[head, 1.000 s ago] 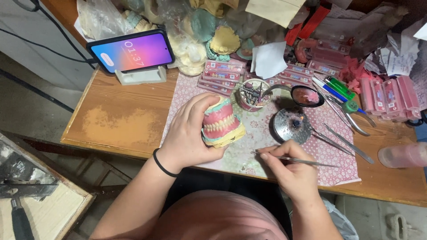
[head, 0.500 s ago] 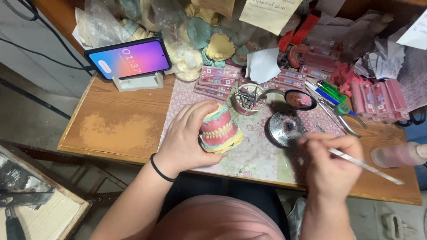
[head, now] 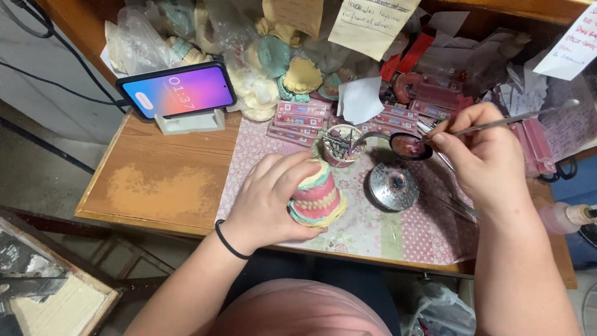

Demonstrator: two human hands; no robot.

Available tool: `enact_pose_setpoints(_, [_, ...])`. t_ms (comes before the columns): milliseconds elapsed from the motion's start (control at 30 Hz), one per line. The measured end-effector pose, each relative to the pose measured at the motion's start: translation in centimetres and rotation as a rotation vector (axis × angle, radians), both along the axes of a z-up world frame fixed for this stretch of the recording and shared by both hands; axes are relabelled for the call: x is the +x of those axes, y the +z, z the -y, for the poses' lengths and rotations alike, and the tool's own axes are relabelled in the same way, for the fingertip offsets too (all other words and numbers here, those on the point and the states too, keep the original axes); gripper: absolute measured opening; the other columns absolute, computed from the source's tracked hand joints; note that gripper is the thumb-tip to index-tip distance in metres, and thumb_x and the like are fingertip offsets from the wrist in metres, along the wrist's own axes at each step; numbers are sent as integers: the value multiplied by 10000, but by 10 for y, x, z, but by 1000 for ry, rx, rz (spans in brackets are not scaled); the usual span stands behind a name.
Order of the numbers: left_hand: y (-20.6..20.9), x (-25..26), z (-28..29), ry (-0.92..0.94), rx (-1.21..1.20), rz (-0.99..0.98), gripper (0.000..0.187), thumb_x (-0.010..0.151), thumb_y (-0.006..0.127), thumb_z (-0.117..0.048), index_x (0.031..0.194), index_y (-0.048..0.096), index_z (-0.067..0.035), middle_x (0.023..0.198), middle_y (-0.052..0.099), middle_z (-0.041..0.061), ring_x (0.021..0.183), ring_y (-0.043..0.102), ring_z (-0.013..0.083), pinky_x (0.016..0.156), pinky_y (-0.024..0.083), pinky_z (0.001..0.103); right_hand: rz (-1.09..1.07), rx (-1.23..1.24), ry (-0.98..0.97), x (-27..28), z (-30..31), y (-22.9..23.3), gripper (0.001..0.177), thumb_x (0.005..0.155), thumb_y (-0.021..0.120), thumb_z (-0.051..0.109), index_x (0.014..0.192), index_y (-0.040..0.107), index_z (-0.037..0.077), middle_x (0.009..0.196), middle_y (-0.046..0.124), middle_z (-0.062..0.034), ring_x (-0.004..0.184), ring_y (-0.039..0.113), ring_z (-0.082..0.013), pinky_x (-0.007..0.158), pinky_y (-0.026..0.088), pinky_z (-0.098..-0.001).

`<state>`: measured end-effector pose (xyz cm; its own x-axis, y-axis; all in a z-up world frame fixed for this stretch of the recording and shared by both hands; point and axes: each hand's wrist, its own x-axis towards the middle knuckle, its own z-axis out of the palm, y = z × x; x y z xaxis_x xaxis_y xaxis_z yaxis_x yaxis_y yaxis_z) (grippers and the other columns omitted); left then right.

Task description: Refining and polishing a dental wax model using a hand-held carving tool.

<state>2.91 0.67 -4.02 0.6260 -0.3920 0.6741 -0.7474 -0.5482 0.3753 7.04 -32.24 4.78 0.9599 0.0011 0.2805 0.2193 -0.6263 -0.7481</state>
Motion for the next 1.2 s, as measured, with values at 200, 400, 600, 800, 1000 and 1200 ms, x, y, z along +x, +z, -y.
enact_pose_setpoints(200, [7, 1, 7, -8, 43, 15, 1013, 600, 1005, -489, 1414, 500, -158, 1384, 608, 111, 1184, 595, 332, 1012, 483, 431, -102, -285, -35, -1, -13, 22, 214, 1072, 605, 128, 1003, 402, 126, 1061, 785, -12, 1067, 750, -190, 809, 462, -398])
enact_pose_setpoints(400, [11, 1, 14, -35, 69, -62, 1104, 567, 1016, -529, 1443, 482, -120, 1390, 613, 123, 1219, 580, 340, 1044, 458, 444, -7, -118, 17, 1, -2, 13, 246, 1076, 605, 39, 1024, 374, 108, 1088, 750, -66, 1065, 715, -174, 839, 525, -337])
enact_pose_setpoints(600, [9, 7, 10, -91, 24, -22, 1173, 549, 1054, -522, 1475, 466, -106, 1409, 616, 134, 1241, 592, 353, 1117, 436, 489, 250, 420, 78, -8, 24, -27, 306, 1038, 720, -88, 1001, 469, 83, 1132, 676, -171, 1004, 729, -217, 960, 633, -280])
enact_pose_setpoints(800, [8, 3, 5, -46, -20, -240, 1077, 557, 1000, -470, 1439, 488, -124, 1445, 591, 126, 1337, 595, 314, 1077, 517, 428, 297, 660, 164, -57, -20, -51, 170, 975, 626, -71, 1071, 581, 61, 1068, 717, -158, 991, 754, -249, 994, 674, -371])
enact_pose_setpoints(1000, [4, 1, -3, -93, -104, -257, 1073, 549, 1008, -397, 1436, 478, -108, 1442, 592, 133, 1337, 604, 316, 1107, 505, 403, 140, 867, 374, -81, -81, -90, 130, 954, 664, -28, 1027, 600, 60, 1116, 763, -188, 1025, 784, -288, 981, 658, -410])
enact_pose_setpoints(1200, [4, 2, -7, -114, -116, -312, 1086, 527, 999, -397, 1437, 479, -112, 1434, 591, 127, 1312, 619, 303, 1105, 486, 392, 179, 1103, 243, -86, -111, -111, 254, 934, 711, -9, 1010, 490, 88, 1030, 732, -301, 930, 770, -374, 922, 653, -475])
